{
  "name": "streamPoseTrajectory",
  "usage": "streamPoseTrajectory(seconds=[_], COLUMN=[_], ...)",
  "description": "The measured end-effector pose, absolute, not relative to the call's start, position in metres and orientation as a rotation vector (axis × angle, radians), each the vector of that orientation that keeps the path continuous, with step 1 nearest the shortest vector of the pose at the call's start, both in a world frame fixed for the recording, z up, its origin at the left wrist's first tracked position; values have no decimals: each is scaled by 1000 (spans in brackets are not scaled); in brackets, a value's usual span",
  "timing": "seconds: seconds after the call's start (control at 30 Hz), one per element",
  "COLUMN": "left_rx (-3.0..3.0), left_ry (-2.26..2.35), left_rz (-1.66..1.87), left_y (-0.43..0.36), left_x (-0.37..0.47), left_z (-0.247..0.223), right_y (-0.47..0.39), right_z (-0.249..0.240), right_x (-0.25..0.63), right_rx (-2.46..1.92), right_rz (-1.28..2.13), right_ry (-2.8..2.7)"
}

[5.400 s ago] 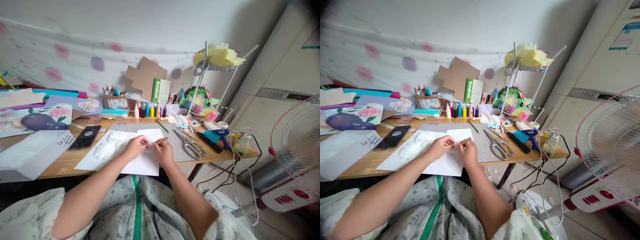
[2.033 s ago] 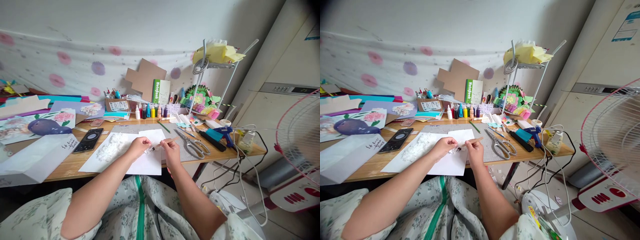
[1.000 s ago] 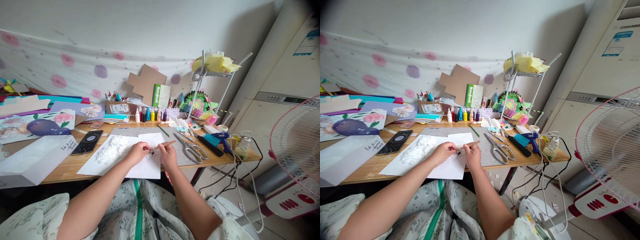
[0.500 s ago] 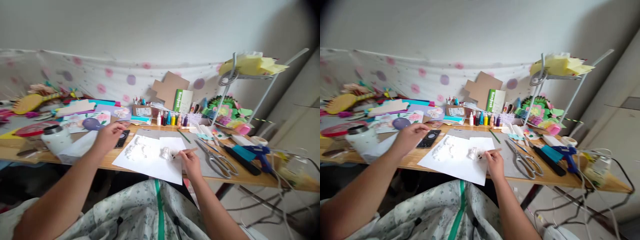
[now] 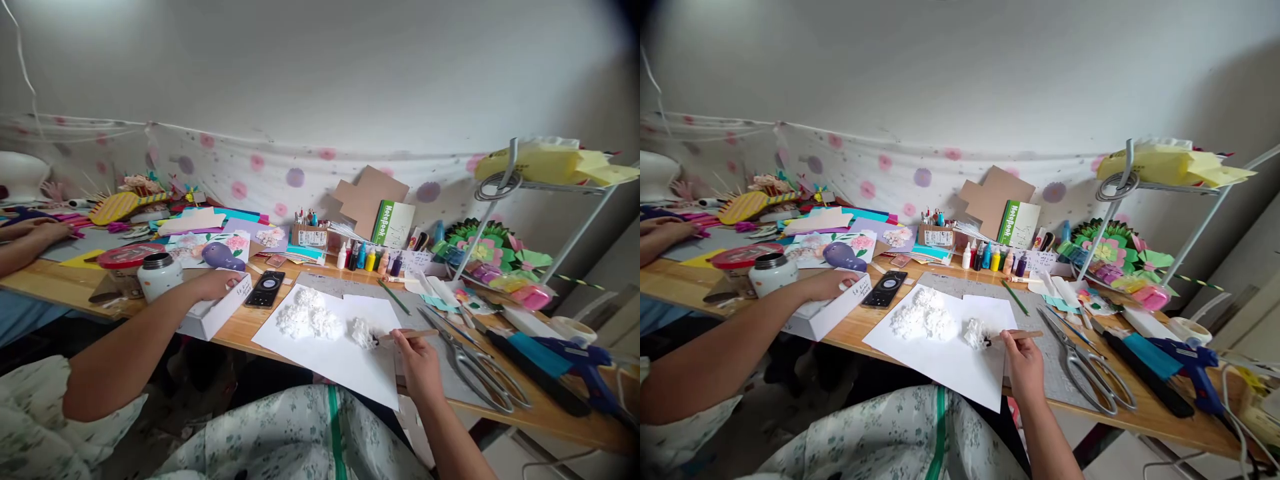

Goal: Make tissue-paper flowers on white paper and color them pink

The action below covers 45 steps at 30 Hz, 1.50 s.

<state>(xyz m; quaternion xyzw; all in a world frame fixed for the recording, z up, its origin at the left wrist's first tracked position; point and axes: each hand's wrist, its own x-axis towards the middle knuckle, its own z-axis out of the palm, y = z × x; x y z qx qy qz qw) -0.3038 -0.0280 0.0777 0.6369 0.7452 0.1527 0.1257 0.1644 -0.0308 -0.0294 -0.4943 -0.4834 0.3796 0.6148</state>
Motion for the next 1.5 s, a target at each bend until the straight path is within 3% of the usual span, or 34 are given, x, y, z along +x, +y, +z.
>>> streamPoseTrajectory(seconds=[0.3, 0.53, 0.73, 0.87, 0.97, 1.13, 1.5], left_rx=[1858, 1879, 2009, 1724, 1645, 1520, 1395], left_ry=[2292, 2361, 2048, 1484, 1330, 1224, 1313], left_rz=[364, 725, 1016, 1229, 1140, 1068, 1190], left_y=[-32, -42, -36, -31, -28, -18, -22], left_x=[-325, -311, -229, -144, -84, -27, 3], left_z=[93, 120, 139, 116, 83, 44, 16], right_y=[-32, -30, -32, -33, -34, -32, -40], right_z=[-31, -33, -24, -16, -13, -15, -10], right_x=[164, 166, 161, 159, 160, 160, 164], right_rx=[-1092, -1056, -987, -975, -976, -980, -764], right_rz=[884, 905, 901, 873, 859, 862, 931], right_ry=[-1100, -1061, -1009, -992, -1000, -989, -1012])
